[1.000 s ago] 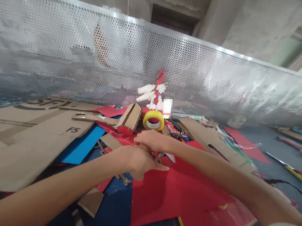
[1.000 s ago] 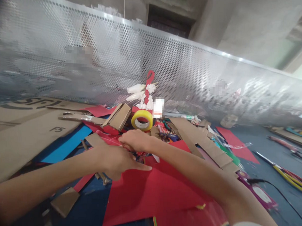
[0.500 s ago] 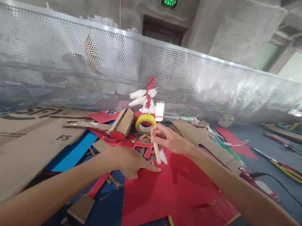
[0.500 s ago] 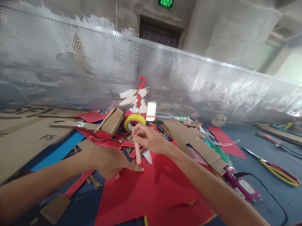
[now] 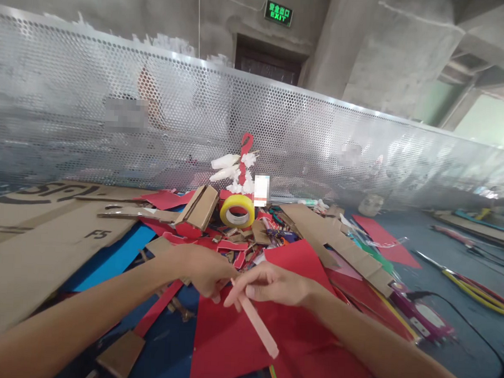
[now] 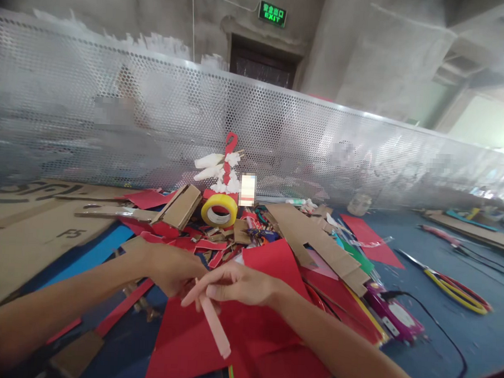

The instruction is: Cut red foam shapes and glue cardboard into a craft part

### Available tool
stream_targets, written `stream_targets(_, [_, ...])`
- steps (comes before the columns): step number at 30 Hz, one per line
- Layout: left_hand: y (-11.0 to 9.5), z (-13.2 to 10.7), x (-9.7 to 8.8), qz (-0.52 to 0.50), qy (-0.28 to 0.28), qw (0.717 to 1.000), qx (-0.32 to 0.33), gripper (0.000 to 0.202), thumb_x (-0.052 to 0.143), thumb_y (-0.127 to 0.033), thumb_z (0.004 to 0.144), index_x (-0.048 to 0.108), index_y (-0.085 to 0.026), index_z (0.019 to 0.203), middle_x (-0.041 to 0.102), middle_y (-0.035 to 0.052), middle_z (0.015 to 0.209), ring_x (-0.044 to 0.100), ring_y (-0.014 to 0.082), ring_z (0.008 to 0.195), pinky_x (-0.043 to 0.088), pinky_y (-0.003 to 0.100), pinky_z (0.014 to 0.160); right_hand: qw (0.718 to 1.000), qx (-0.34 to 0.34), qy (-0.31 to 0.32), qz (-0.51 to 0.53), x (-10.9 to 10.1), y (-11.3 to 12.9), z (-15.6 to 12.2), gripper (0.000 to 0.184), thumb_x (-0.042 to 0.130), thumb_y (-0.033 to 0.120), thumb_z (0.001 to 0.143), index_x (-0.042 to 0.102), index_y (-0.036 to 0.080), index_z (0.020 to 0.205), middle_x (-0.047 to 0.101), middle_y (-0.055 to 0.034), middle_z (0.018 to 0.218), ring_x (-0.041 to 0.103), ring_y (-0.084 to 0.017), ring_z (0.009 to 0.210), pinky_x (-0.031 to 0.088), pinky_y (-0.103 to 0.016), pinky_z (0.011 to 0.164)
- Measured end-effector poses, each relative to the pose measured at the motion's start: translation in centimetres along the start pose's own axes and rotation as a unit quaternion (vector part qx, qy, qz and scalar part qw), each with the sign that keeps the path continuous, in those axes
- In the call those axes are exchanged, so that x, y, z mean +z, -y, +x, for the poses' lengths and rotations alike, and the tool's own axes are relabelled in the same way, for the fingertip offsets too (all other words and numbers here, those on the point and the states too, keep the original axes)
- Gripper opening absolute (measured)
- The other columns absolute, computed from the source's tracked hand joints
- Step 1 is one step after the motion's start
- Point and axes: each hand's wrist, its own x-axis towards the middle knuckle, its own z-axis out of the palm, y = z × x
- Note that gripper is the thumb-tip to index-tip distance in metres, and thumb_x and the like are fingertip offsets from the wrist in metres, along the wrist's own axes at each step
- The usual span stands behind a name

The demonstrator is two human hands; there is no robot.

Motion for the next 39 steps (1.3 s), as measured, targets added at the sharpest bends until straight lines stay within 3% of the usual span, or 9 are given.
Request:
stream_targets(4, [0.2, 0.0, 0.0, -0.025, 0.022, 0.999, 0.020, 0.045, 0.070, -0.020, 0.074, 0.067, -0.028, 0.118, 0.075, 0.0008, 0.091, 0.066, 0.0186, 0.072, 0.040, 0.023, 0.053, 0.993, 0.046, 0.081, 0.066, -0.1, 0.0, 0.2, 0.042, 0.072, 0.037, 0.083, 0.074, 0.009, 0.114, 0.064, -0.0087, 0.096, 0.058, -0.018, 0.091, 0.047, -0.028, 0.084])
stream_targets(7, [0.2, -0.1, -0.3, -0.038, 0.030, 0.999, 0.018, 0.052, 0.072, -0.021, 0.074, 0.065, -0.030, 0.125, 0.075, 0.0006, 0.092, 0.066, 0.0186, 0.072, 0.041, 0.023, 0.054, 0.992, 0.060, 0.084, 0.077, 0.1, -0.1, -0.1, 0.045, 0.083, 0.029, 0.074, 0.072, 0.010, 0.113, 0.056, -0.0036, 0.089, 0.055, -0.014, 0.082, 0.048, -0.023, 0.073])
stream_targets(10, [0.0, 0.0, -0.6, -0.049, 0.043, 0.998, 0.023, 0.052, 0.072, -0.022, 0.076, 0.065, -0.029, 0.126, 0.074, 0.0003, 0.090, 0.065, 0.0182, 0.071, 0.041, 0.022, 0.054, 0.994, 0.045, 0.082, 0.051, 0.3, 0.0, -0.3, 0.051, 0.086, 0.035, 0.076, 0.071, 0.010, 0.117, 0.054, -0.0022, 0.086, 0.053, -0.011, 0.077, 0.048, -0.021, 0.068])
stream_targets(14, [-0.3, 0.0, -0.9, -0.051, 0.048, 0.997, 0.025, 0.044, 0.066, -0.017, 0.077, 0.069, -0.025, 0.120, 0.073, 0.0007, 0.089, 0.063, 0.0173, 0.071, 0.040, 0.022, 0.053, 0.999, -0.028, 0.008, -0.021, 0.9, 0.3, -0.3, 0.049, 0.062, 0.051, 0.096, 0.072, 0.009, 0.119, 0.060, -0.0046, 0.082, 0.055, -0.011, 0.071, 0.047, -0.024, 0.066])
stream_targets(19, [-0.4, 0.0, -1.0, -0.059, 0.055, 0.997, 0.013, 0.035, 0.066, -0.011, 0.071, 0.071, -0.023, 0.104, 0.071, -0.0012, 0.087, 0.063, 0.0161, 0.070, 0.040, 0.022, 0.054, 0.985, 0.021, -0.120, -0.120, 2.2, 0.4, -0.2, 0.040, 0.060, 0.049, 0.098, 0.077, 0.014, 0.109, 0.068, -0.0065, 0.090, 0.059, -0.013, 0.077, 0.050, -0.025, 0.072])
stream_targets(24, [-0.3, 0.2, -1.0, -0.072, 0.061, 0.995, 0.012, 0.038, 0.065, -0.006, 0.069, 0.070, -0.022, 0.103, 0.071, -0.0023, 0.087, 0.061, 0.0149, 0.069, 0.041, 0.022, 0.055, 0.977, 0.061, -0.145, -0.145, 3.1, 0.1, -0.2, 0.030, 0.059, 0.041, 0.098, 0.075, 0.016, 0.103, 0.071, -0.0073, 0.098, 0.064, -0.012, 0.075, 0.053, -0.024, 0.068])
stream_targets(30, [0.6, 0.8, -0.2, -0.105, 0.066, 0.991, 0.046, 0.030, 0.070, -0.018, 0.078, 0.070, -0.020, 0.109, 0.072, -0.0003, 0.093, 0.062, 0.0161, 0.074, 0.044, 0.022, 0.059, 0.959, 0.044, -0.192, -0.205, 4.1, -0.4, -0.1, 0.021, 0.062, 0.037, 0.096, 0.067, 0.018, 0.090, 0.068, -0.0048, 0.102, 0.064, -0.010, 0.066, 0.053, -0.024, 0.063])
stream_targets(35, [0.2, 0.7, -0.6, -0.060, 0.071, 0.995, 0.044, 0.051, 0.063, -0.013, 0.079, 0.063, -0.021, 0.130, 0.074, 0.0023, 0.099, 0.063, 0.0170, 0.077, 0.042, 0.022, 0.057, 0.923, -0.083, -0.149, -0.346, 4.7, -1.1, 0.3, 0.011, 0.065, 0.027, 0.096, 0.073, 0.019, 0.095, 0.074, -0.0046, 0.096, 0.069, -0.016, 0.092, 0.051, -0.026, 0.080])
stream_targets(39, [-0.1, 0.5, -0.9, -0.061, 0.074, 0.994, 0.046, 0.061, 0.059, -0.013, 0.080, 0.057, -0.025, 0.139, 0.074, 0.0021, 0.100, 0.065, 0.0170, 0.075, 0.042, 0.022, 0.055, 0.916, -0.083, -0.087, -0.382, 4.5, -0.7, 0.3, 0.018, 0.061, 0.027, 0.099, 0.071, 0.020, 0.112, 0.076, -0.0043, 0.108, 0.069, -0.016, 0.100, 0.048, -0.026, 0.088])
